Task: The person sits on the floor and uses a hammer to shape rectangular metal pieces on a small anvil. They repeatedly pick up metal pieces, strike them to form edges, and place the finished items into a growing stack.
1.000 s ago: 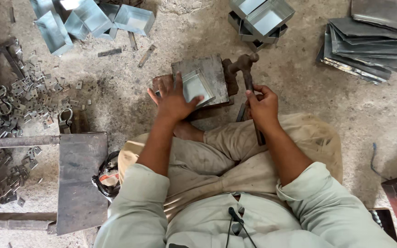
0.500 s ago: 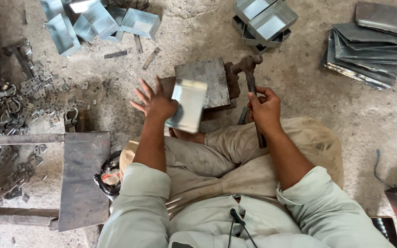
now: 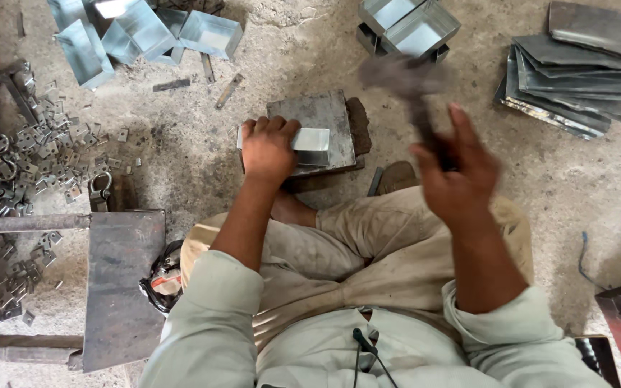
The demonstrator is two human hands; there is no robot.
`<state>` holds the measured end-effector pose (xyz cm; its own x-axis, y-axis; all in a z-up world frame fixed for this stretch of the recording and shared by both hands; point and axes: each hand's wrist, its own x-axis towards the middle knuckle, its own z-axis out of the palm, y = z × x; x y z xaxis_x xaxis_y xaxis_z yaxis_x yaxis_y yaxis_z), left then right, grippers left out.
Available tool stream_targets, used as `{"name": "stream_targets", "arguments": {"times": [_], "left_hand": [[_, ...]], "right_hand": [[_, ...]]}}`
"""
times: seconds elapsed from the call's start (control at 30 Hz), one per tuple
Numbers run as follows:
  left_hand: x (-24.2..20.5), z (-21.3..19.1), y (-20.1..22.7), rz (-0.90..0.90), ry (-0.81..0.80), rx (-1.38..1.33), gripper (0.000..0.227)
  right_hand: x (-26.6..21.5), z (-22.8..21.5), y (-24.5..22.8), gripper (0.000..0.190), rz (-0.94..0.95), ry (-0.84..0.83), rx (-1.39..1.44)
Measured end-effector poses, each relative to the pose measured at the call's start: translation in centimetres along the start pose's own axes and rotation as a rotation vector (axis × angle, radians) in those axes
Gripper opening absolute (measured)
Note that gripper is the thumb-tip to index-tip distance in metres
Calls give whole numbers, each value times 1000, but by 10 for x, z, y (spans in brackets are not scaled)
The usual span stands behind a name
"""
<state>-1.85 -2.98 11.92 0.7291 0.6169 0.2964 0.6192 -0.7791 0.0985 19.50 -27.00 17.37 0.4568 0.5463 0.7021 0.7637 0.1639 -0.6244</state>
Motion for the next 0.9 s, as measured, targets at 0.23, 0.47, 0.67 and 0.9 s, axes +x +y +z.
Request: {"name": "stream_targets", "arguments": {"times": [0.23, 0.47, 0.67, 0.9], "left_hand": [[-2, 3, -2, 7, 17, 29, 34], [-3, 1, 0, -1, 0, 51, 36], [-7, 7, -1, -21, 2, 47, 32], [-2, 1, 1, -24, -10, 53, 34]], "right_hand": [[-4, -5, -31, 28, 60, 294, 458], [1, 33, -22, 44, 283, -397, 33], [-4, -1, -37, 37, 98, 90, 237], [-25, 44, -17, 41, 143, -280, -6]]}}
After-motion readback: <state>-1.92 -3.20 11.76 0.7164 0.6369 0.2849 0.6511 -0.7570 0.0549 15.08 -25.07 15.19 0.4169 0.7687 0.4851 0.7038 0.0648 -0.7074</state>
